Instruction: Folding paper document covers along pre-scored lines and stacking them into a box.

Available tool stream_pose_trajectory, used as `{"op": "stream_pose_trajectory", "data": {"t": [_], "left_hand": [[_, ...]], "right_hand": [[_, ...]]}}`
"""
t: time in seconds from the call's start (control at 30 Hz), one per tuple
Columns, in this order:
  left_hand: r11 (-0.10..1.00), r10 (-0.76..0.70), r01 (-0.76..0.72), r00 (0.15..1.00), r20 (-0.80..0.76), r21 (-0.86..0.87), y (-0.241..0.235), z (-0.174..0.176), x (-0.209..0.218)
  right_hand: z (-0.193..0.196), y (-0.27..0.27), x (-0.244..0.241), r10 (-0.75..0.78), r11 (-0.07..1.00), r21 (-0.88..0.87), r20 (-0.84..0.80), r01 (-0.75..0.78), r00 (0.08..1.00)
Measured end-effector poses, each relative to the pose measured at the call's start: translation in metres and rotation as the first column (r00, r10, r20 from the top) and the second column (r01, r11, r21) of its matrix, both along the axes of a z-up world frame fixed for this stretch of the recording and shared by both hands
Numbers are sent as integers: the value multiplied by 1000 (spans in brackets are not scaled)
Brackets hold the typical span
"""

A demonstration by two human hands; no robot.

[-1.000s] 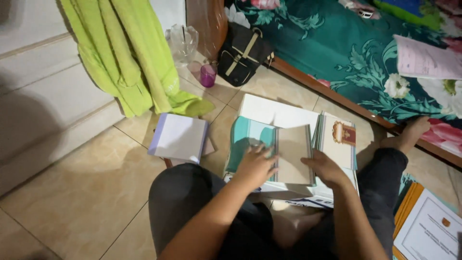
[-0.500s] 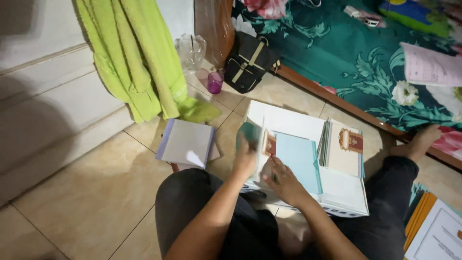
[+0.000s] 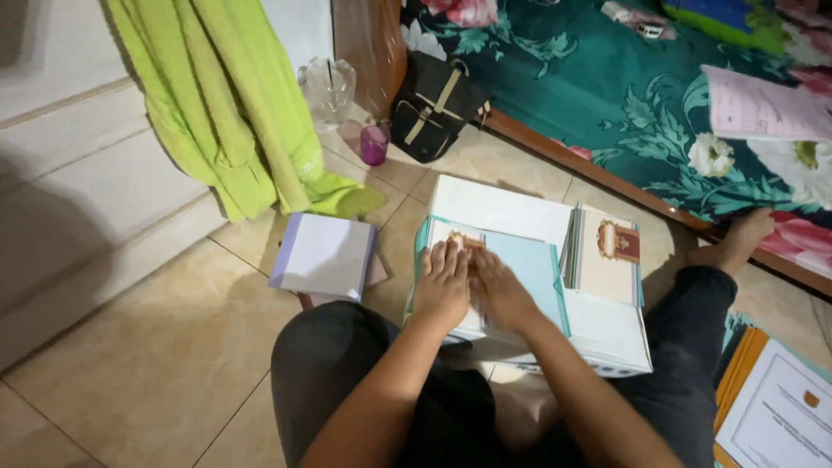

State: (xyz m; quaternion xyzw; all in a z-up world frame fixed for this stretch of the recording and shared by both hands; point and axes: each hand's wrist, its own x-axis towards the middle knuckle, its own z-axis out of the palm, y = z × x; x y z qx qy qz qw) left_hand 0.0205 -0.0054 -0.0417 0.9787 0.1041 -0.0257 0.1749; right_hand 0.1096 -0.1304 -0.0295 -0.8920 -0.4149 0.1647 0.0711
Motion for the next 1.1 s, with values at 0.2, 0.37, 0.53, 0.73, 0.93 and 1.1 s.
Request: {"op": "stream_pose_trajectory", "data": {"t": [0.2,0.37,0.53,0.73,0.93,1.1], "left_hand": [[1000,20,-20,998,54,-5,1,14,-3],[999,36,-32,991,132,-35,3,1,1],[999,-44,49,981,191,-21,9,3,-10],[966,-248,251,967,63,-55,20,4,-18],[965,-243,254,960,139,-66,25,-5,-15],[962,-203,231,961,187,-145,23,-9,-13]], "right_hand": [[-15,17,41,12,996,-85,128,-1,992],[7,1,-11,37,979,-204,81,-20,996],[28,-30,-35,37,996,-81,-103,-46,994],[38,-52,-20,-48,945,243,-559,219,828],[32,-57,-18,74,902,386,-578,192,813],[39,-54,-20,66,886,400,-608,234,791]]}}
